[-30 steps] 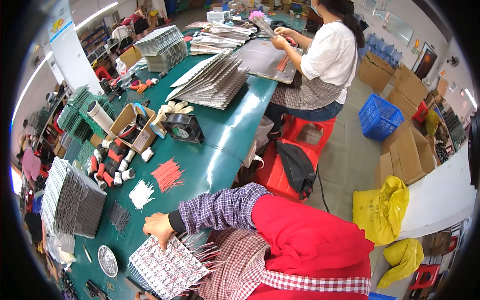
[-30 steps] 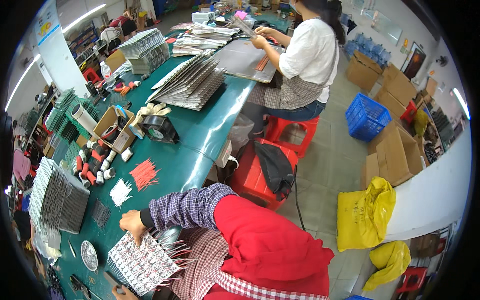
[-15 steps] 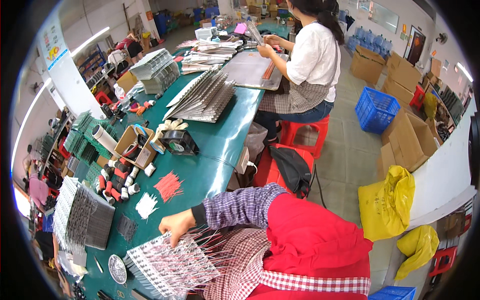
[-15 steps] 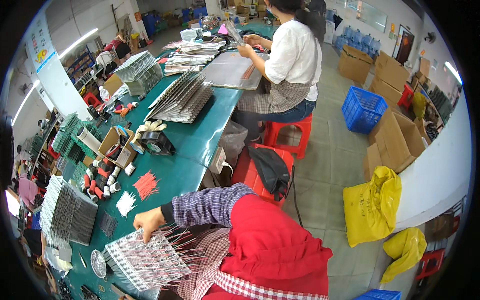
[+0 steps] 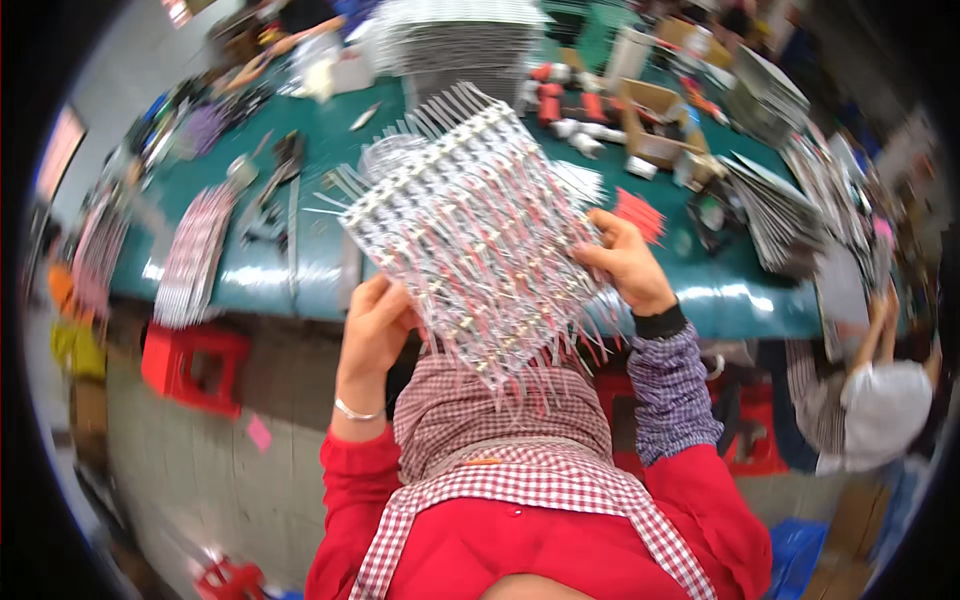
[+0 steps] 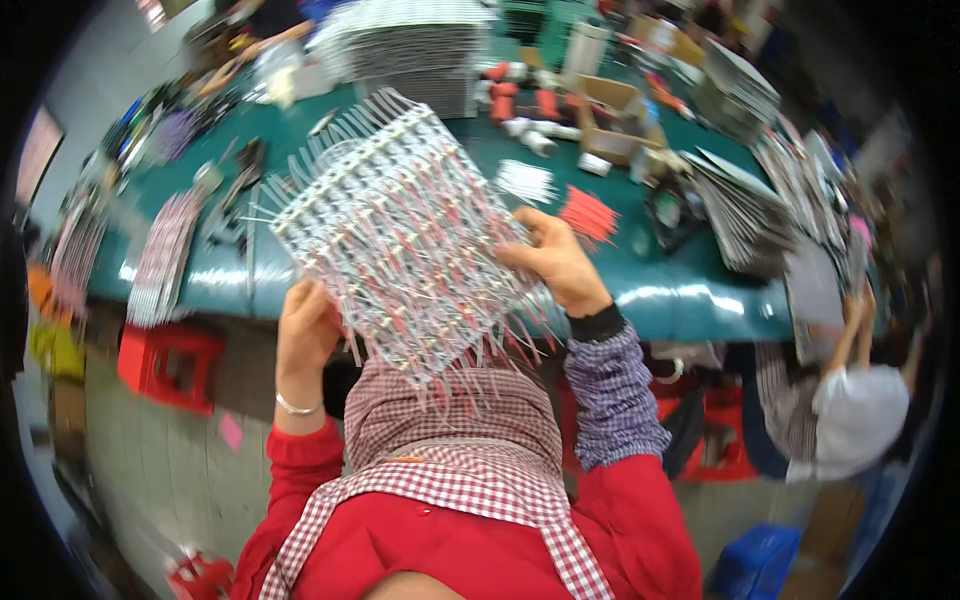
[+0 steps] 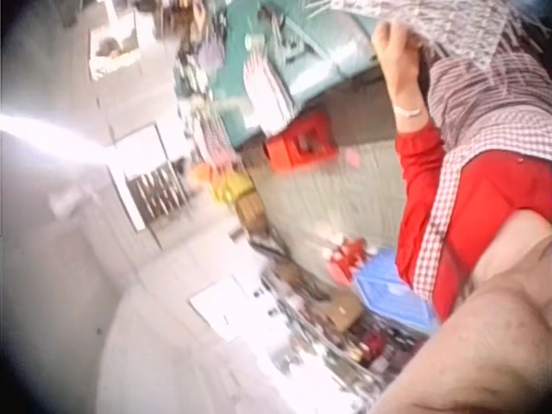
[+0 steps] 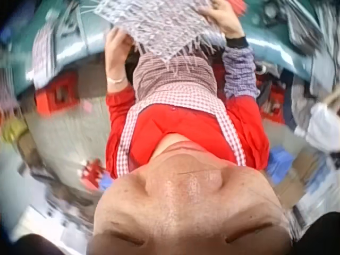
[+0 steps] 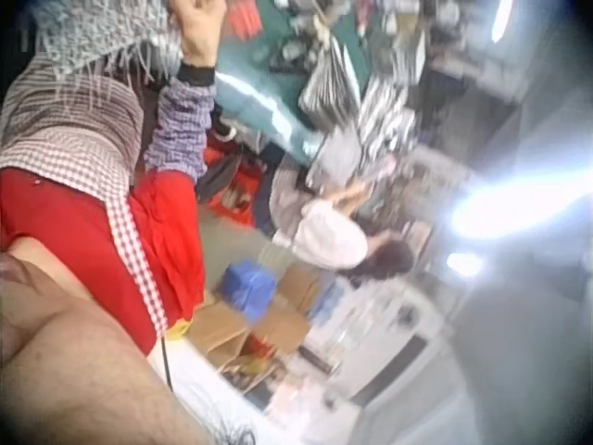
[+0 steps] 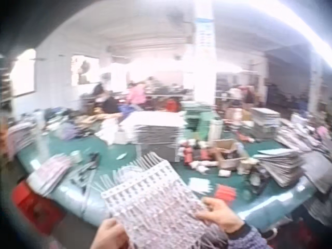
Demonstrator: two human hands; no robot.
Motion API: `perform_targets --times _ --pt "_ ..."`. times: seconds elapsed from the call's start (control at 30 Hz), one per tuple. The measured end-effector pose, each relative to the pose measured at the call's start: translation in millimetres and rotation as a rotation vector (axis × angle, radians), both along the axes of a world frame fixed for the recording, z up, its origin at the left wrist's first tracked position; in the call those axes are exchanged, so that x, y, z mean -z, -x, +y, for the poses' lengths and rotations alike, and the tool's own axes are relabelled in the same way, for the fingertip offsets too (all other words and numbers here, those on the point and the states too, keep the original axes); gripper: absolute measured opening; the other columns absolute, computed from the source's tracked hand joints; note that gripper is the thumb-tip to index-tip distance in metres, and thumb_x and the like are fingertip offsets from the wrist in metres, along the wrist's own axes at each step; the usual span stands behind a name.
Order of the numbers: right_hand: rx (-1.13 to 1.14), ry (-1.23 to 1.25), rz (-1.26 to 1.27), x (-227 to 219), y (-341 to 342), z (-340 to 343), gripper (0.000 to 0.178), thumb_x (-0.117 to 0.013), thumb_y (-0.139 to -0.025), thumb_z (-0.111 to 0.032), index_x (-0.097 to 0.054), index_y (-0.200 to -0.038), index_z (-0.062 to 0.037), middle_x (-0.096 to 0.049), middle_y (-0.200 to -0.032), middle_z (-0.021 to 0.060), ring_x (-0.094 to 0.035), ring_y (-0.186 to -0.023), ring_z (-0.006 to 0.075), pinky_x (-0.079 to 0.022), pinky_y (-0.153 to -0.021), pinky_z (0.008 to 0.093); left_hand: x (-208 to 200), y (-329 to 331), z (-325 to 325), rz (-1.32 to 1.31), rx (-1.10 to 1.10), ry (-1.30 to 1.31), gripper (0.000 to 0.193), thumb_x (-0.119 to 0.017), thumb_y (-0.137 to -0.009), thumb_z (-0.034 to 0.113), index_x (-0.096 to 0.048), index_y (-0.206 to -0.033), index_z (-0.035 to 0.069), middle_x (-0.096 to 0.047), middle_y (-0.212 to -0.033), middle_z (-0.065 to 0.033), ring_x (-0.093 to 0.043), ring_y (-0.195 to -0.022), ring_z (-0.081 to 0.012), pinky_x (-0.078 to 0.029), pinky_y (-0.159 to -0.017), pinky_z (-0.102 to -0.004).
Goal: The person places a circuit board sheet on the workstation, solders wires onto the board with a soldering iron, and aligns the attached wires using a rod.
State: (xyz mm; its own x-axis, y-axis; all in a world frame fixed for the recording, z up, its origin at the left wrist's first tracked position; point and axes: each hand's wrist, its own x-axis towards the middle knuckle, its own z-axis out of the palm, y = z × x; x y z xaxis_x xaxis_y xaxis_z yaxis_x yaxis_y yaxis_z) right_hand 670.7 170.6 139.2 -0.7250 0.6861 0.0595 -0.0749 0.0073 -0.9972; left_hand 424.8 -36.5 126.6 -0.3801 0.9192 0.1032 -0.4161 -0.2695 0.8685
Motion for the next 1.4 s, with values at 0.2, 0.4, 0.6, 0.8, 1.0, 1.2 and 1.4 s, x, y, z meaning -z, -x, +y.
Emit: perform_targets --times 0.2,0.4,0.6,0.8,1.0,1.2,1.4 --pt "-0.2 0.071 0.031 1 42 -2 0.03 -0.063 -0.091 -0.007 -0.057 -0.12 -0.0015 -0.064 -0.109 0.0051 -0.059 -0.088 0.0068 -0.047 -0.075 0.0207 13 21 -40 -0.068 -0.138 -0.024 0.019 -0.06 -0.095 0.013 -0.063 -0.089 -0.004 -0.066 -0.078 -0.0072 -0.059 -0.058 -0.0114 -0.048 -0.051 -0.0235" --pt "-0.137 0.208 -0.028 11 76 13 0.033 -0.058 -0.098 -0.022 -0.056 -0.126 -0.0044 -0.059 -0.122 0.0068 -0.061 -0.096 0.0129 -0.049 -0.077 0.0247 -4 114 -91 -0.185 -0.722 -0.185 0.024 -0.055 -0.096 0.013 -0.062 -0.111 -0.004 -0.068 -0.105 -0.0122 -0.065 -0.095 -0.0198 -0.052 -0.083 -0.0344" --pt "-0.121 0.149 -0.137 21 93 25 0.028 -0.059 -0.096 -0.016 -0.059 -0.121 -0.0019 -0.063 -0.115 0.0074 -0.062 -0.094 0.013 -0.049 -0.075 0.024 -2 308 -132 -0.187 -0.877 -0.358 0.008 -0.058 -0.095 0.004 -0.062 -0.098 -0.003 -0.066 -0.097 -0.0105 -0.066 -0.092 -0.0218 -0.058 -0.083 -0.0279" --pt "-0.059 0.109 -0.231 26 102 33 0.028 -0.061 -0.094 -0.013 -0.06 -0.118 0.0005 -0.066 -0.108 0.0086 -0.063 -0.089 0.0128 -0.049 -0.073 0.0242 47 445 -98 -0.386 -1.174 -0.299 0.018 -0.062 -0.089 -0.003 -0.06 -0.107 0.0 -0.066 -0.102 -0.0119 -0.067 -0.089 -0.0246 -0.062 -0.08 -0.0385" --pt "-0.08 0.128 -0.278 39 117 31 0.026 -0.061 -0.093 -0.012 -0.061 -0.115 0.0018 -0.068 -0.104 0.0096 -0.063 -0.087 0.0134 -0.049 -0.073 0.025 104 497 -128 -0.472 -1.453 -0.242 0.026 -0.056 -0.09 -0.009 -0.054 -0.114 -0.002 -0.066 -0.099 -0.015 -0.068 -0.082 -0.0282 -0.064 -0.071 -0.0441" --pt "-0.023 0.118 -0.299 50 120 33 0.022 -0.061 -0.094 -0.01 -0.063 -0.111 0.0033 -0.068 -0.1 0.0106 -0.063 -0.085 0.0134 -0.049 -0.074 0.0247 71 438 -106 -0.198 -1.123 0.336 0.015 -0.059 -0.095 0.01 -0.06 -0.093 -0.005 -0.065 -0.072 -0.0148 -0.066 -0.059 -0.0247 -0.061 -0.055 -0.0332" --pt "-0.045 0.104 -0.316 52 116 32 0.021 -0.061 -0.093 -0.011 -0.064 -0.108 0.0039 -0.068 -0.096 0.0098 -0.062 -0.084 0.0139 -0.048 -0.075 0.0259 34 401 -100 1.39 -1.381 1.039 0.032 -0.063 -0.08 0.006 -0.064 -0.112 0.003 -0.069 -0.087 -0.0164 -0.067 -0.077 -0.035 -0.054 -0.077 -0.0424"
